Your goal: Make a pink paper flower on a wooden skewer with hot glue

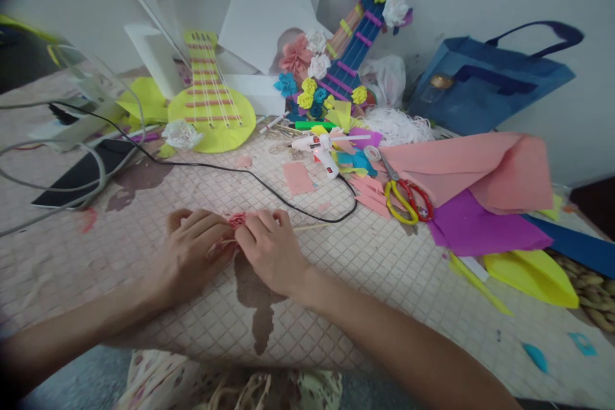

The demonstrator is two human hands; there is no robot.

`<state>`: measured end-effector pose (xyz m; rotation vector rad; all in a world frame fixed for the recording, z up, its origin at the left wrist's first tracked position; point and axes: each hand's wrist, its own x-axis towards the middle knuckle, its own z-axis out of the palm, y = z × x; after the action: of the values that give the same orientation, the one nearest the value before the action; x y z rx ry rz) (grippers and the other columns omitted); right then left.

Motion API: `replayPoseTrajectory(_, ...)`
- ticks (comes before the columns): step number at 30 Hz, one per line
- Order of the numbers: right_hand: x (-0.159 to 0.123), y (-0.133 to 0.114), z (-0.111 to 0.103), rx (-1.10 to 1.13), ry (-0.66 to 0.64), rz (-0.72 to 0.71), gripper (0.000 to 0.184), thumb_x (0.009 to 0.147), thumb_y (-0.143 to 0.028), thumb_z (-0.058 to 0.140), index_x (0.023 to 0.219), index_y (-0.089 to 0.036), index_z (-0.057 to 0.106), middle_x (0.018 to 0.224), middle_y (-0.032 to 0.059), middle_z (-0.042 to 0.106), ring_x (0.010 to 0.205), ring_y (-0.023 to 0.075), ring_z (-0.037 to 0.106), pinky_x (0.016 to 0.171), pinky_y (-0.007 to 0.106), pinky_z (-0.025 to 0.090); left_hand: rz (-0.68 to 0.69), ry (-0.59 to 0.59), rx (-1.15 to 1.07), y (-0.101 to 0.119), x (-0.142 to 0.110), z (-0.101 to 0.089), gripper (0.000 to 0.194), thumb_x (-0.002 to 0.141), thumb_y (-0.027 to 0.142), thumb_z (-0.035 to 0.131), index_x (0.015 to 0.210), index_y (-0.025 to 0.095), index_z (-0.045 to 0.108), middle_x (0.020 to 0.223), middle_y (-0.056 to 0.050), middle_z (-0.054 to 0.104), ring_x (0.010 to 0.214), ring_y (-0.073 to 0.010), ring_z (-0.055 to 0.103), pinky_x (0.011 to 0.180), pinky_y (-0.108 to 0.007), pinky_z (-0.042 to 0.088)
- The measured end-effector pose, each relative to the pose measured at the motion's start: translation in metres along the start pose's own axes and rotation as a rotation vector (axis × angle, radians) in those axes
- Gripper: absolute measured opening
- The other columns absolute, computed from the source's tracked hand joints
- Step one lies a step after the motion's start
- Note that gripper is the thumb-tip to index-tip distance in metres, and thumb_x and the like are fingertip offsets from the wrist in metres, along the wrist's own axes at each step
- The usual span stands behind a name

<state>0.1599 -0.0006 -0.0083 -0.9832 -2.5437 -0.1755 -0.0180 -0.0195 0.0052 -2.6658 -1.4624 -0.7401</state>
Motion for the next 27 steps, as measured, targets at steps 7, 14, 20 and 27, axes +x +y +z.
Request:
replayPoseTrajectory(7, -0.0022, 0.0016, 0.0005, 0.016, 0.012, -0.019, 0.015, 0.093, -0.019, 0.045, 0.084, -0.019, 0.057, 0.099, 0.0058, 0.062, 0.091, 0.021, 0.046, 0.076, 0.039, 0.032, -0.006, 0.014, -0.021, -0.0012, -0.0031, 0.0009, 0.006, 0.087, 0.02, 0.054, 0.085, 0.022, 0.06, 0.087, -0.001, 0.067, 0.085, -0.0208, 0.055, 0.081, -0.042, 0.028)
replayPoseTrajectory(14, -0.0041, 0.0029, 0.0006, 0.052, -0.004, -0.02, 0.013, 0.092, -0.019, 0.046, 0.083, -0.018, 0.056, 0.095, 0.005, 0.062, 0.09, 0.0207, 0.046, 0.076, 0.038, 0.032, -0.005, -0.033, -0.043, -0.0009, -0.0055, -0.0025, 0.008, 0.088, 0.021, 0.054, 0.091, 0.023, 0.061, 0.092, 0.0, 0.066, 0.088, -0.0205, 0.054, 0.083, -0.043, 0.029)
replayPoseTrajectory(20, -0.0043, 0.0031, 0.0015, 0.086, -0.004, -0.032, 0.016, 0.094, -0.019, 0.045, 0.084, -0.019, 0.057, 0.097, 0.0053, 0.061, 0.093, 0.02, 0.047, 0.077, 0.038, 0.033, -0.016, -0.019, -0.055, -0.001, -0.0084, -0.0002, 0.007, 0.089, 0.022, 0.054, 0.089, 0.023, 0.061, 0.092, -0.001, 0.067, 0.087, -0.02, 0.053, 0.082, -0.043, 0.029)
replayPoseTrajectory(27, -0.0046, 0.0023, -0.0034, 0.123, -0.04, -0.02, 0.014, 0.093, -0.019, 0.047, 0.087, -0.019, 0.059, 0.097, 0.0044, 0.062, 0.093, 0.0199, 0.047, 0.078, 0.038, 0.034, -0.023, -0.036, -0.067, -0.0004, -0.0093, -0.0013, 0.011, 0.091, 0.024, 0.051, 0.088, 0.023, 0.061, 0.093, -0.002, 0.066, 0.088, -0.0207, 0.053, 0.083, -0.043, 0.029)
